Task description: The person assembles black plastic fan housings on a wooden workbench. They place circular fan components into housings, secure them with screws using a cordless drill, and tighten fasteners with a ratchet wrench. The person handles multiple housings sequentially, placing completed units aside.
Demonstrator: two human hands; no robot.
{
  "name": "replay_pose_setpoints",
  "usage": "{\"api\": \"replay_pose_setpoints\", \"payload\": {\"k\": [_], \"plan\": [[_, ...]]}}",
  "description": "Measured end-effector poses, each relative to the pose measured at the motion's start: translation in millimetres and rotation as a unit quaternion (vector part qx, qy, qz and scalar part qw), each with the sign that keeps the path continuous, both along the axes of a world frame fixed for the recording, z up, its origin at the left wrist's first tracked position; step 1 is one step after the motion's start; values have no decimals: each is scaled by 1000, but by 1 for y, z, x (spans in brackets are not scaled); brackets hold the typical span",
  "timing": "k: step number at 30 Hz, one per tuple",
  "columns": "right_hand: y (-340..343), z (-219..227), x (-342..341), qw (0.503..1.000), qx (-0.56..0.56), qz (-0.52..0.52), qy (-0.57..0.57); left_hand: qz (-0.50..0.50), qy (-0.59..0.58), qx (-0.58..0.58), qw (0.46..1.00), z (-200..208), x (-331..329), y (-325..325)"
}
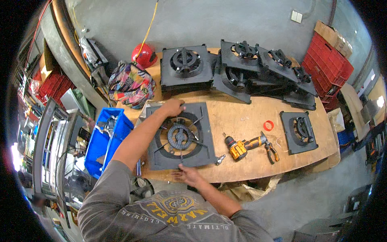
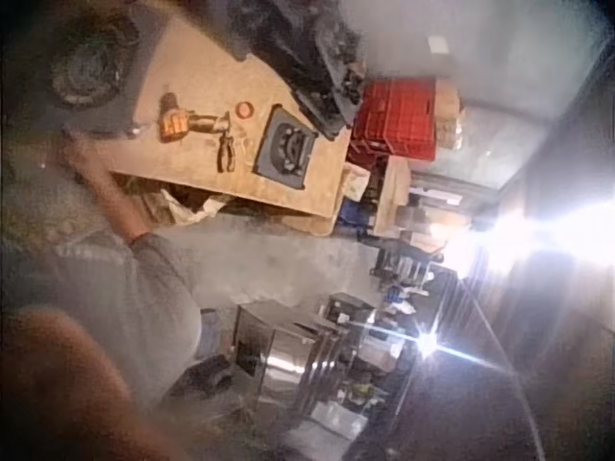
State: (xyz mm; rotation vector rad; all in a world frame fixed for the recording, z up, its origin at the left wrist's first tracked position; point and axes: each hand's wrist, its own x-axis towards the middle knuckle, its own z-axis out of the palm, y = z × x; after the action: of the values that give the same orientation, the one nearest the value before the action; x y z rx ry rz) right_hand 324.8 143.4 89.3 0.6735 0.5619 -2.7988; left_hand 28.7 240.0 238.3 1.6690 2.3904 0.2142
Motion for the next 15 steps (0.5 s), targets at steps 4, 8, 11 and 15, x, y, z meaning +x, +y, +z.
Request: {"api": "replay_pose_setpoints", "payload": {"k": [4, 8, 11, 15], "plan": [[-5, -19, -19, 991, -35, 29, 128, -60, 28, -74, 995, -43, -8, 26], [7, -32, -30, 984, -29, 129, 121, -76, 27, -102, 992, -64, -18, 32], [12, -29, -35, 968, 34, 208, 134, -77, 6, -82, 994, -61, -15, 33], [33, 3, -18, 926, 190, 295, 139, -51, 33, -84, 995, -47, 1, 25]]}}
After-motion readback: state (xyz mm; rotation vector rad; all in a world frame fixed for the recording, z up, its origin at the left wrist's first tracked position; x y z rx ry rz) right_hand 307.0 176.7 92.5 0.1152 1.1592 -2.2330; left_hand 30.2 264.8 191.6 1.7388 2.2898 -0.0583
